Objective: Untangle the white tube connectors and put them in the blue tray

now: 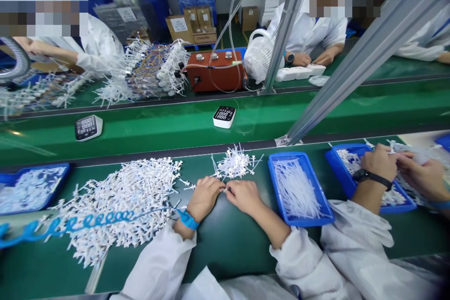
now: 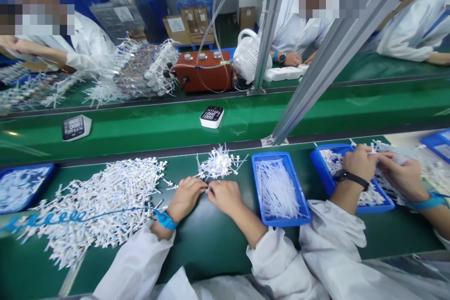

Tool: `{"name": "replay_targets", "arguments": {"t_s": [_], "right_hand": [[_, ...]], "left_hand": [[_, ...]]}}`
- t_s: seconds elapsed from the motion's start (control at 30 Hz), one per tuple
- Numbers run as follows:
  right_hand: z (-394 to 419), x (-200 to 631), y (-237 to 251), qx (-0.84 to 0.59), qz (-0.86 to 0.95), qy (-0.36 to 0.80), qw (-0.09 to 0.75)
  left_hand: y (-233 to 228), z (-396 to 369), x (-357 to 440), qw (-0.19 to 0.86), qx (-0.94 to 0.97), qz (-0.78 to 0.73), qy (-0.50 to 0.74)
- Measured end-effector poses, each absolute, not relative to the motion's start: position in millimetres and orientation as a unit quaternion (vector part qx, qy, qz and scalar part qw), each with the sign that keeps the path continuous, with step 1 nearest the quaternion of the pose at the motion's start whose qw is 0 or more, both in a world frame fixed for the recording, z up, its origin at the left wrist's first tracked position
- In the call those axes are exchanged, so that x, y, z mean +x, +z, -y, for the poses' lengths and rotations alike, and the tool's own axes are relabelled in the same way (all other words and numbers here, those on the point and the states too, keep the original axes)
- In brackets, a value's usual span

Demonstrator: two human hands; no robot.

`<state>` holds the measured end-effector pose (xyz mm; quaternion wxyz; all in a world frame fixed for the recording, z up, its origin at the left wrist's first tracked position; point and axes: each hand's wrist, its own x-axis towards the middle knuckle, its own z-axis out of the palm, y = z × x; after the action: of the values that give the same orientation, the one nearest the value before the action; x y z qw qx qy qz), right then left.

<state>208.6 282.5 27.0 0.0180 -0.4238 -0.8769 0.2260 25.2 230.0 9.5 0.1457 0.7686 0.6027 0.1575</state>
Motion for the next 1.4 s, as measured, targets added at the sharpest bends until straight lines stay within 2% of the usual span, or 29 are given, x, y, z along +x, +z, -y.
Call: {"name": "replay_targets", "arguments": {"t_s": [0.17,0.6,0.8,0.87,0.97,1.03,1.07,1.13,1.2,1.23,1.37,1.4], "right_hand": [[-283,208,27,-0.425,0.878,0.22,0.023],[-284,208,26,-0.416,0.886,0.206,0.003],[-280,214,35,-0.434,0.856,0.276,0.061],[-269,214,46,-0.389,0.859,0.318,0.093],[-237,205,61,-0.207,0.878,0.418,0.11],[-208,197,66,-0.057,0.882,0.465,0.05],[-194,192,66,0.004,0.885,0.465,-0.012],[-167,184,62,0.063,0.894,0.411,-0.164],[-150,179,56,0.069,0.9,0.344,-0.259],[-145,177,53,0.068,0.904,0.325,-0.269],[-143,175,50,0.03,0.93,0.316,-0.185],[-143,174,52,0.022,0.932,0.304,-0.196]], "left_hand": [[10,-231,26,0.164,0.763,-0.606,0.155],[22,-231,34,0.111,0.781,-0.606,0.097],[17,-229,29,0.139,0.754,-0.618,0.173],[14,-228,27,0.148,0.729,-0.632,0.218],[12,-227,26,0.149,0.715,-0.636,0.25],[12,-227,27,0.146,0.719,-0.631,0.25],[12,-227,27,0.146,0.721,-0.63,0.249],[13,-227,27,0.148,0.725,-0.626,0.246],[13,-227,27,0.155,0.73,-0.62,0.242],[13,-227,28,0.159,0.734,-0.615,0.24],[15,-227,27,0.171,0.739,-0.605,0.241],[15,-227,27,0.172,0.736,-0.608,0.244]]}}
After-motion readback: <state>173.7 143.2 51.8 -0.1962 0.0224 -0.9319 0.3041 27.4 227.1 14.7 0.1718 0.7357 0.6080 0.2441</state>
